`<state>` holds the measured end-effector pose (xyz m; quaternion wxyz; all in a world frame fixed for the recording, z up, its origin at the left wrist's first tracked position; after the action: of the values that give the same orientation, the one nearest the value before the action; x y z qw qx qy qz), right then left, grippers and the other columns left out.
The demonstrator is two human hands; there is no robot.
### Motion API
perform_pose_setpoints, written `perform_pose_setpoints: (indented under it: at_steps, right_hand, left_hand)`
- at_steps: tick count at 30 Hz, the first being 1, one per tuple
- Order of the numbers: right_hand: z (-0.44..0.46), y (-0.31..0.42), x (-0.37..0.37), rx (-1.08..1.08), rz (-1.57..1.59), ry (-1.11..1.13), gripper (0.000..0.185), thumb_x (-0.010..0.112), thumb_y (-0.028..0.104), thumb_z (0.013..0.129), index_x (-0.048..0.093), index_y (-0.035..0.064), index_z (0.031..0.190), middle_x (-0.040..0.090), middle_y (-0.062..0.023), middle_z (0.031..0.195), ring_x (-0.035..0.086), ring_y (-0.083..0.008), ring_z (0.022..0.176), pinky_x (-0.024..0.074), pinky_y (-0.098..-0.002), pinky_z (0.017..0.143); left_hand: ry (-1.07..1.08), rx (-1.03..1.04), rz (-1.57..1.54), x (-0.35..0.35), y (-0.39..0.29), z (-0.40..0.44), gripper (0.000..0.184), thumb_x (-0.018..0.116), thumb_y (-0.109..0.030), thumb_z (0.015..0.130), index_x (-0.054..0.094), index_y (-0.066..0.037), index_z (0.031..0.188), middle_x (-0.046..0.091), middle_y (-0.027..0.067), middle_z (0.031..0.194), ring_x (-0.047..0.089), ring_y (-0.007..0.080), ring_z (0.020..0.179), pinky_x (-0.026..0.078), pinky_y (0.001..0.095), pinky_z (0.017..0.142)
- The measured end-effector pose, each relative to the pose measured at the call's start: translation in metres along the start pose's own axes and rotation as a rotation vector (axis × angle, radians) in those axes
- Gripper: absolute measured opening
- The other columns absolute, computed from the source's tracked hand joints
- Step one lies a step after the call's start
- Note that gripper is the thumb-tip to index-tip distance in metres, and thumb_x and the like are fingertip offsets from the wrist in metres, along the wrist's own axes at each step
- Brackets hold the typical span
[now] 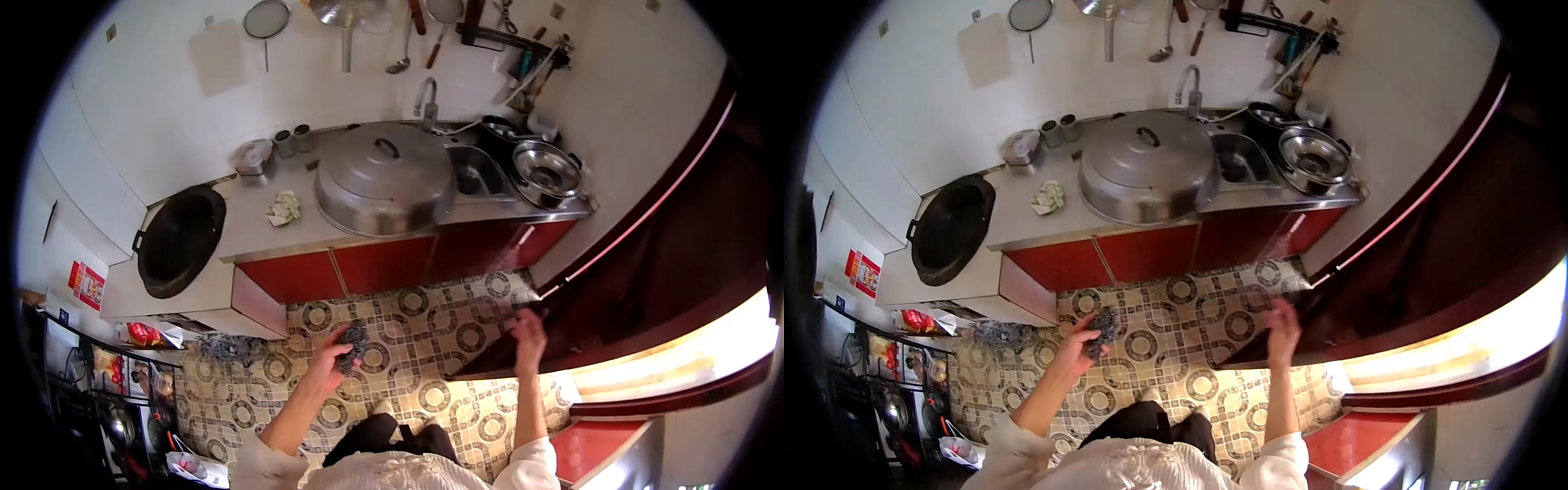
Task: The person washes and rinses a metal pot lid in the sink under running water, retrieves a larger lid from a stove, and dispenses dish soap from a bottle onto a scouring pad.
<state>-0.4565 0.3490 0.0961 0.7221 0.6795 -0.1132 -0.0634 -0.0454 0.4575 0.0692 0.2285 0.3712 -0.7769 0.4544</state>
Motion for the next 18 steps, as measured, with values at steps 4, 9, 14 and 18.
perform_pose_setpoints:
  at_steps: [4,9,14,18]
  right_hand:
    - [0.053,-0.028,-0.053,0.057,0.039,-0.451,0.028,0.050,0.017,0.089,0.051,0.0067,0.116,0.056,-0.0025,0.109,0.058,-0.0133,0.088,0.0424,-0.0241,0.073]
    - [0.079,-0.029,-0.023,0.008,-0.148,-0.617,0.025,0.051,0.018,0.090,0.052,0.0090,0.113,0.058,-0.0025,0.105,0.058,-0.0124,0.082,0.0414,-0.0235,0.067]
    - [0.218,-0.046,0.145,0.011,0.004,-0.302,0.018,0.055,0.014,0.086,0.055,0.0057,0.102,0.058,-0.0034,0.094,0.057,-0.0127,0.079,0.0455,-0.0233,0.064]
    - [0.345,-0.019,0.357,-0.239,-0.230,0.069,0.018,0.057,0.016,0.084,0.058,0.0021,0.096,0.062,-0.0049,0.082,0.060,-0.0181,0.080,0.0462,-0.0287,0.069]
  left_hand:
    - [-0.100,0.113,0.009,-0.043,-0.077,0.004,0.048,0.046,0.007,0.076,0.044,-0.005,0.123,0.053,0.0130,0.107,0.054,0.0215,0.083,0.047,0.0330,0.055]
    - [-0.190,0.188,0.008,-0.097,-0.146,0.034,0.048,0.046,0.008,0.078,0.044,-0.005,0.124,0.054,0.0129,0.106,0.053,0.0210,0.080,0.047,0.0335,0.054]
    - [-0.223,0.198,-0.027,-0.110,-0.211,0.080,0.047,0.048,0.007,0.077,0.045,-0.005,0.122,0.056,0.0125,0.101,0.056,0.0226,0.079,0.048,0.0330,0.053]
    - [-0.292,0.169,0.007,-0.112,-0.264,0.119,0.048,0.049,0.006,0.076,0.045,-0.006,0.122,0.056,0.0124,0.101,0.056,0.0226,0.080,0.048,0.0322,0.053]
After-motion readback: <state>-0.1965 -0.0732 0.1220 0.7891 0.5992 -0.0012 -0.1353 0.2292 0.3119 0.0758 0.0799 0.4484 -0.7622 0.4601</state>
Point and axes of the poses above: each hand's wrist, its own z-axis towards the middle knuckle, its own x-axis out of the palm, y = z × x, the point moved 9 cm from there along z, towards the middle knuckle
